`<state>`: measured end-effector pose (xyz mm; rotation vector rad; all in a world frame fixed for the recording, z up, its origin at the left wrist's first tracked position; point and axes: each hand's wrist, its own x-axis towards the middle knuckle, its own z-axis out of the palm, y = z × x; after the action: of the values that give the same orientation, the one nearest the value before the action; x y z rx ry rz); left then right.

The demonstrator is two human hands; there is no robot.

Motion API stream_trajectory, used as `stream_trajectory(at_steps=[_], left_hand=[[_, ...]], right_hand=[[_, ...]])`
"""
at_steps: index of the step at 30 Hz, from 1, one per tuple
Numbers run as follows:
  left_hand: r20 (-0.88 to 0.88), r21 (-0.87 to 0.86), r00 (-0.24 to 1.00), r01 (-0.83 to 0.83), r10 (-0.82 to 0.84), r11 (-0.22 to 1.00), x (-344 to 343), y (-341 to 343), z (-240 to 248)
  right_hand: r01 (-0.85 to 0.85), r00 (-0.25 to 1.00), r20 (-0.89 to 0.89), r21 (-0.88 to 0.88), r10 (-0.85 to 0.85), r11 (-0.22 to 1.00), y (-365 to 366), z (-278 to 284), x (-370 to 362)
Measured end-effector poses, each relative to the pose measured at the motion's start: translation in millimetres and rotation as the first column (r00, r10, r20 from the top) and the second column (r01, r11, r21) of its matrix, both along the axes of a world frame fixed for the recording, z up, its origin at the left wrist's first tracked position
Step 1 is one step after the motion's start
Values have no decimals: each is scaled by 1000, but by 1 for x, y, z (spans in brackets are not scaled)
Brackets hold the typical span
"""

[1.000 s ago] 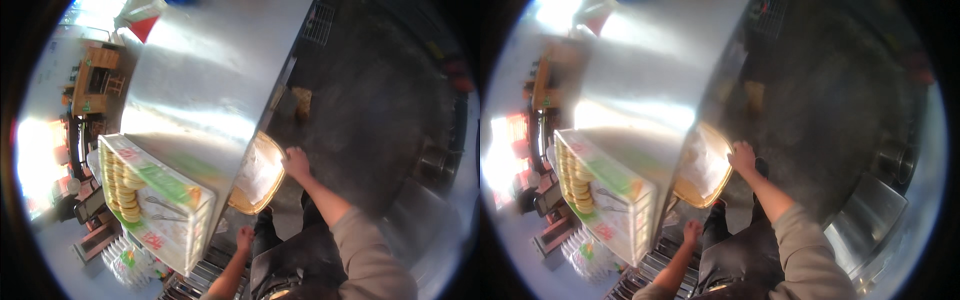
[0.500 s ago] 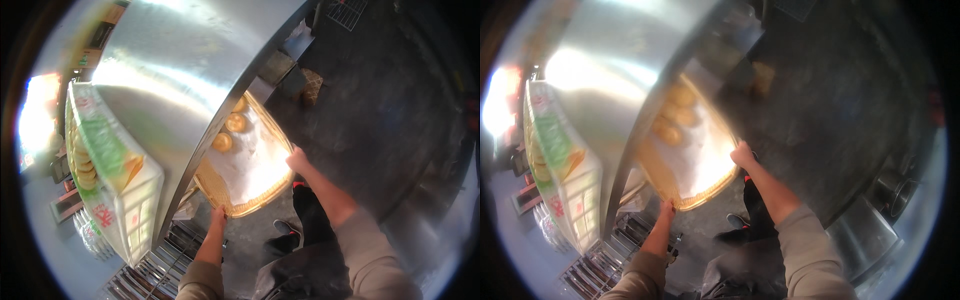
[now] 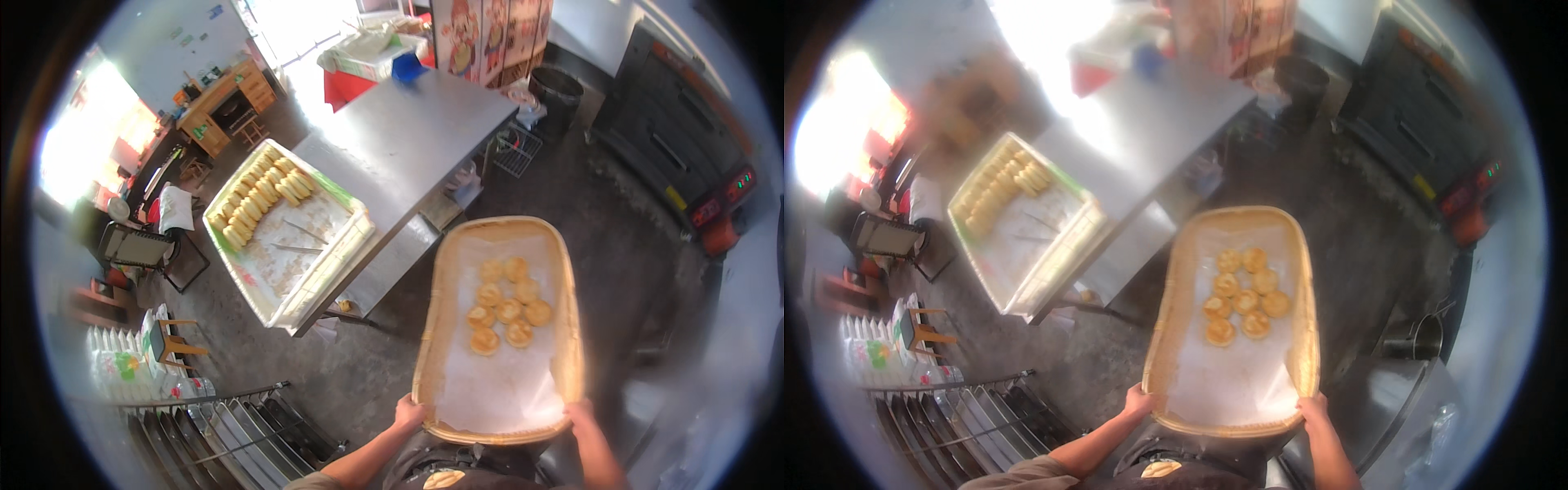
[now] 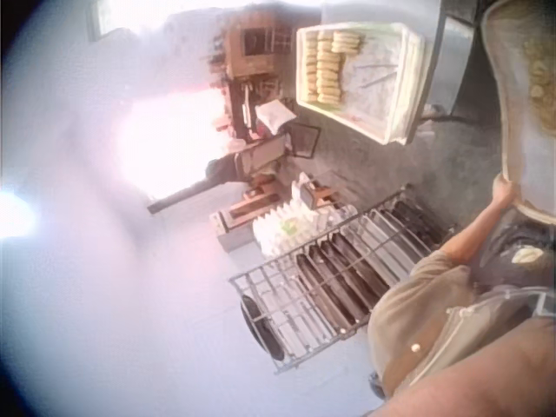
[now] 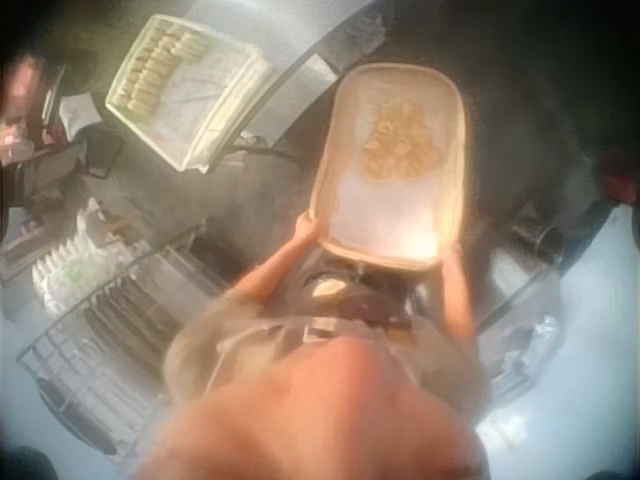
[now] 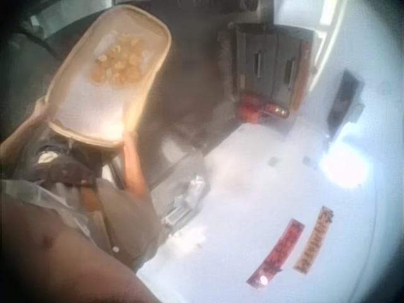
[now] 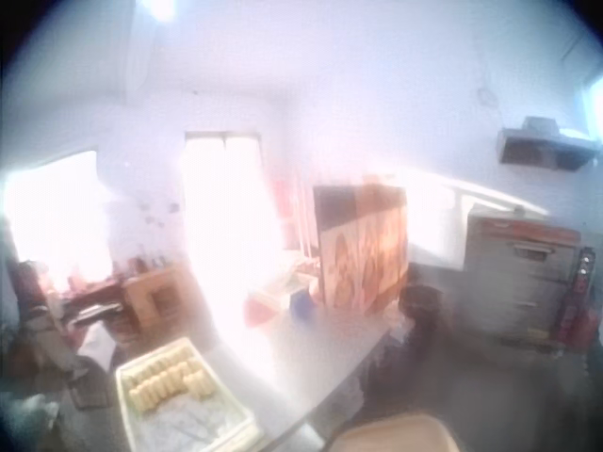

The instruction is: The person arranges baked pies on trays, covers them with a cloth, then flattens dough, runs it through a dough sheeter, and cuts circular pieces with a round cutter. The cut dough circles are placed on a tray.

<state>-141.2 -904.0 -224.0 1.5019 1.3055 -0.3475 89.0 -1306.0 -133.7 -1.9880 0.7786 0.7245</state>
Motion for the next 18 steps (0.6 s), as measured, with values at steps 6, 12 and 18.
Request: stream_trajectory(at_steps=[6,12,18], left_hand=[[190,-158,976,133,-102,978,79,-42,110],[434,-193,899,34,55,981,160,-16,216],[513,-163,812,-228,280,960,227,46,270]], right_hand=[[10,959,280,122,-44,992,-67,178,13],[-112,897,442,161,29,981,-49,258,120],[-366,847,490,258,205,894,64,273,293]])
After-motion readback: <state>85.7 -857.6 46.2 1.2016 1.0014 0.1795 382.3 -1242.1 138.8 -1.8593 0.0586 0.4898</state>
